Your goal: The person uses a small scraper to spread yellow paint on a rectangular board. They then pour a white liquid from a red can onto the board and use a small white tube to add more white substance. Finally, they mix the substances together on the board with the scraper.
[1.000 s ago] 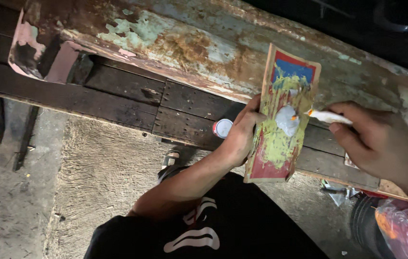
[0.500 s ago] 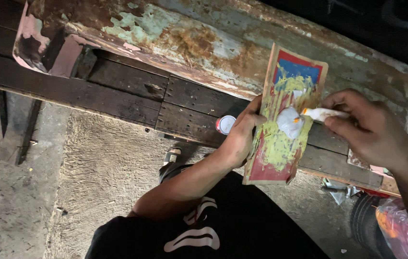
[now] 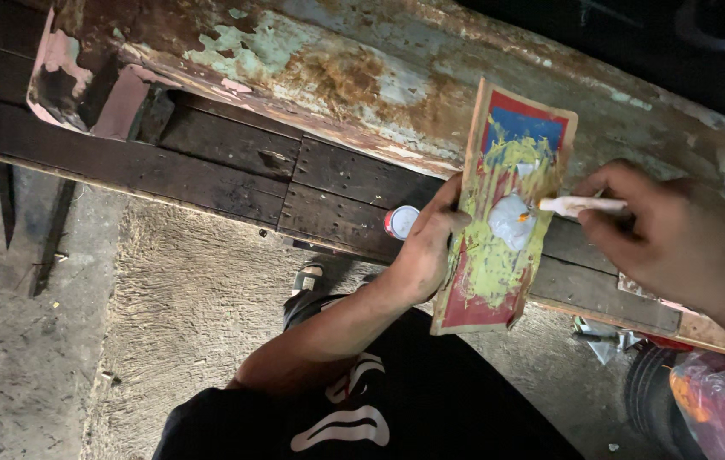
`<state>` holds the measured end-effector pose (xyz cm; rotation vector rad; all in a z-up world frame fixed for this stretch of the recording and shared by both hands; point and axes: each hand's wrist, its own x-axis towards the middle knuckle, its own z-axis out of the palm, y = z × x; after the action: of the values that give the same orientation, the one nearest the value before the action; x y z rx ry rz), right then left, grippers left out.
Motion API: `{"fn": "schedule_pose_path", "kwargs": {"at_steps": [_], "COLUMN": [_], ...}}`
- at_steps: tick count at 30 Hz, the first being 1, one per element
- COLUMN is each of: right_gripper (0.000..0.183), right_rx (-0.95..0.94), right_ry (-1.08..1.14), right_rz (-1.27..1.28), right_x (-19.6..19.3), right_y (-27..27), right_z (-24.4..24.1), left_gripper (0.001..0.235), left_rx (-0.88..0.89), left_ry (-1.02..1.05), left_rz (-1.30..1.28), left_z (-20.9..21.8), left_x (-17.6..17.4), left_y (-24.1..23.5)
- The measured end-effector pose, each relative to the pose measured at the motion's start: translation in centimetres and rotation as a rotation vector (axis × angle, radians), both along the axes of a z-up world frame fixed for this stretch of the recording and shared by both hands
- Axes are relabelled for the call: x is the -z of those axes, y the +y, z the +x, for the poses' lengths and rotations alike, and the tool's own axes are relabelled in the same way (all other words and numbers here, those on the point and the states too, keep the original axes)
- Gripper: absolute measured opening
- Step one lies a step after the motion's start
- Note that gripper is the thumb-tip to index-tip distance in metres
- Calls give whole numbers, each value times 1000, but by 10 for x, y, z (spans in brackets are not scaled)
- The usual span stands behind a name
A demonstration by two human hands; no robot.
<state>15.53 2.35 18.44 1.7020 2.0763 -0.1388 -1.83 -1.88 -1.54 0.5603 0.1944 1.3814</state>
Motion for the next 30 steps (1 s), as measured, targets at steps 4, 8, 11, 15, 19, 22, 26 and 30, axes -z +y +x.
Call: {"fn": "schedule_pose_path", "kwargs": {"at_steps": [4,8,11,15,19,22,26,30], "right_gripper": [32,27,30,30,20,15,15,24], "right_rx": [-133,-217,-105,-185,26,171,313,520], "right_ry": [-125,4,295,687,1294,1712,1925,1927], "right_rz": [59,179,193,193,-145,-358,-411,-314], "right_x": [-5,-5,-1,8,33,67,103,119], "right_y": [-6,-10,-11,-10,-2,-3,-8,-14], "right_z": [-8,1,16,44,60,60,55,44], "left_gripper": [71,70,68,68,68,69,66,67], "left_rx": [0,4,-18,15,-49,-72,-92,-58], "left_ry": [15,-25,-11,-85,-41,-127,-51,-70], "left_rz": [28,-17,-21,-54,-80,-101,-123,-225], "left_z": [-4,-8,-11,-12,-14,-17,-21,-24], "left_x": [-1,-2,-3,-1,5,13,24,28], "left_y": [2,1,1,1,5,7,6,7]}}
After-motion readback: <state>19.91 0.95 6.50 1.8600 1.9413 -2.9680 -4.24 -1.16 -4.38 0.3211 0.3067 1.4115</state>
